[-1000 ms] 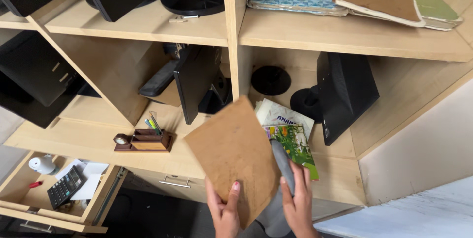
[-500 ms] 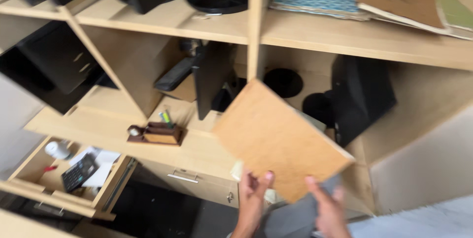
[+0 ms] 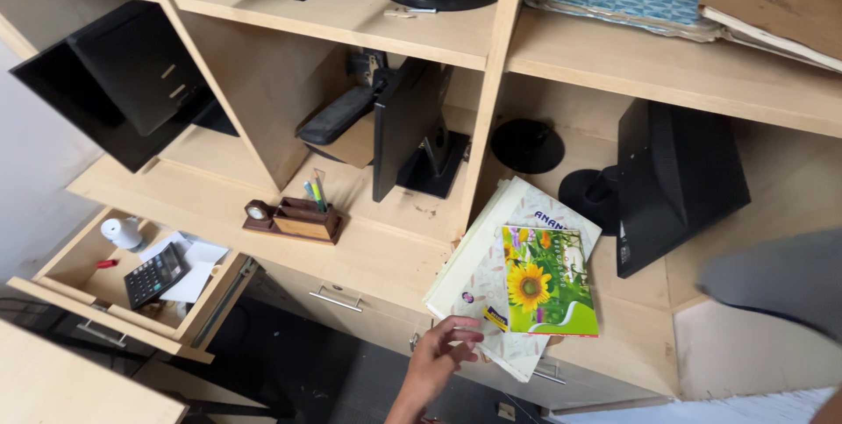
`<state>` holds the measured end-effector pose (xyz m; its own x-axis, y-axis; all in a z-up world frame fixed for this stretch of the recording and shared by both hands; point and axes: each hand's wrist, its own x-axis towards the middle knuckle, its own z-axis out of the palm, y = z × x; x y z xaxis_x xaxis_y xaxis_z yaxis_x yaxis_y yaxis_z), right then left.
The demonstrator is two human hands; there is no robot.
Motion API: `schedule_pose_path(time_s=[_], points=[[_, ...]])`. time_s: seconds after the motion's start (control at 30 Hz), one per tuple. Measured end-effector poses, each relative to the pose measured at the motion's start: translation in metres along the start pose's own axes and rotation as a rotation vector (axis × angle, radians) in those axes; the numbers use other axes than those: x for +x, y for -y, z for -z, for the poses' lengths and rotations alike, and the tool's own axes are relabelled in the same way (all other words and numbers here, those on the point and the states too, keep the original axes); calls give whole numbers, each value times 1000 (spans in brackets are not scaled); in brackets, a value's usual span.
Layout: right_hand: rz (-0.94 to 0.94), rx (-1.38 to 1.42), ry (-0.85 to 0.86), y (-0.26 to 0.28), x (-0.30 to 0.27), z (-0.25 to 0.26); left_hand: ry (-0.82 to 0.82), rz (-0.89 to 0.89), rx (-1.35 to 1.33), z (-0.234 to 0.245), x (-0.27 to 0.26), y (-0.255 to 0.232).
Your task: The person cleans various books and notebooks by wiping their covers and pages with a cloth before placing them onto shelves.
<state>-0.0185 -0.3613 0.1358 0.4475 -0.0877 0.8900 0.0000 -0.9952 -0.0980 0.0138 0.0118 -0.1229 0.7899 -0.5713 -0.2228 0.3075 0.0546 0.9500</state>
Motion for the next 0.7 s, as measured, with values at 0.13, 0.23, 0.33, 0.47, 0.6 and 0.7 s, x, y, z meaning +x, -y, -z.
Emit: schedule_pose_path(time_s=[0.13, 0.23, 0.33, 0.47, 0.6, 0.7], points=[[78, -39, 37, -40, 52, -15, 34, -22, -44, -6, 9, 8], [120, -39, 48, -59, 75, -30, 39, -40, 23, -14, 15, 16], [160, -28, 47, -71, 94, -44, 11, -39, 161, -20, 22, 19], [217, -33, 25, -61, 118, -49, -3, -122, 277, -26, 30, 21], [320, -93, -10, -39, 142, -34, 2, -56, 336, -35, 38, 25], [299, -94, -33, -27, 121, -11, -22, -13, 377, -39, 42, 26]])
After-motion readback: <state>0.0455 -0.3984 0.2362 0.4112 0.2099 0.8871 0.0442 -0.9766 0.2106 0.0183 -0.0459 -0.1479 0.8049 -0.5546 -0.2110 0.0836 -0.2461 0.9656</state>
